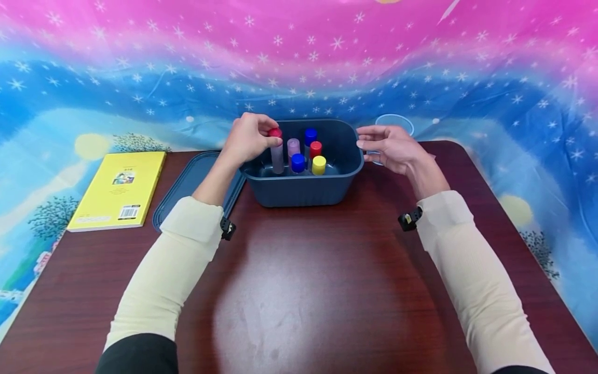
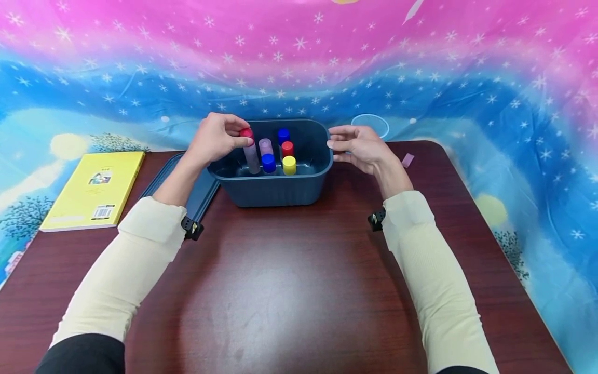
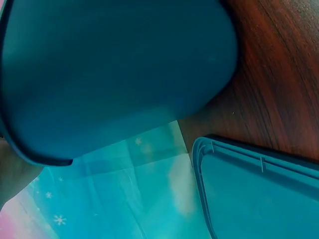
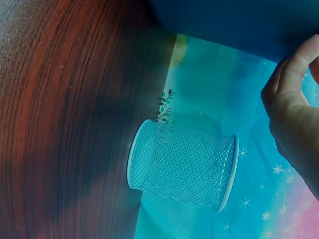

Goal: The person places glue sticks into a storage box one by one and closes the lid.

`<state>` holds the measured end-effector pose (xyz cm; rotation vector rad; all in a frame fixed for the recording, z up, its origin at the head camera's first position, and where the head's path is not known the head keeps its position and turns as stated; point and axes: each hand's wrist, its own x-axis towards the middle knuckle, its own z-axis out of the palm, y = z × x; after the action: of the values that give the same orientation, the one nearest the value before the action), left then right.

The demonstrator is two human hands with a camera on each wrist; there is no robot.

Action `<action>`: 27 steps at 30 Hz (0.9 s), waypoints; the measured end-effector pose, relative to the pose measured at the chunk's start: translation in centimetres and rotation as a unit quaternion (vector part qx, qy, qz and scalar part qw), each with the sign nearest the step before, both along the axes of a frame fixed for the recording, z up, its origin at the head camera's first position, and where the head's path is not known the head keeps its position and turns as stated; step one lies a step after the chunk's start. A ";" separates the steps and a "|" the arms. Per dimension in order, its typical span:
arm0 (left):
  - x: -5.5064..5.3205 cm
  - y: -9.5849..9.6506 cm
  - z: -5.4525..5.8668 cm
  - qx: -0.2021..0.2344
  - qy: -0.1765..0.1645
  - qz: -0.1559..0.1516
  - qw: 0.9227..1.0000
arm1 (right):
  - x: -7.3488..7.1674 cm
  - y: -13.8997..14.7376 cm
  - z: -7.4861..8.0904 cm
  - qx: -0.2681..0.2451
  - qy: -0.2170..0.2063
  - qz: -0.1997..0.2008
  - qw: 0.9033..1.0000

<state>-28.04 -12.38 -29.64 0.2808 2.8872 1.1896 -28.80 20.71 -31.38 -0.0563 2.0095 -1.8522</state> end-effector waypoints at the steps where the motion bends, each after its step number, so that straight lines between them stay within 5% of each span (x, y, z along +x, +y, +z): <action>1: -0.1 0.1 0.0 -0.003 -0.004 0.001 1.000 | 0.0 0.0 0.0 0.001 0.001 0.000 1.000; 12: -1.2 0.9 -0.2 -0.018 -0.038 0.019 0.999 | 0.0 0.0 0.1 -0.002 -0.002 0.003 1.000; 27: -1.7 1.5 -0.8 -0.024 -0.044 -0.006 0.999 | 0.0 0.0 0.0 -0.001 0.001 0.001 1.000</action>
<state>-29.76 -10.84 -30.41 0.2394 2.8294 1.0991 -28.78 20.68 -31.38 -0.0614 2.0085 -1.8534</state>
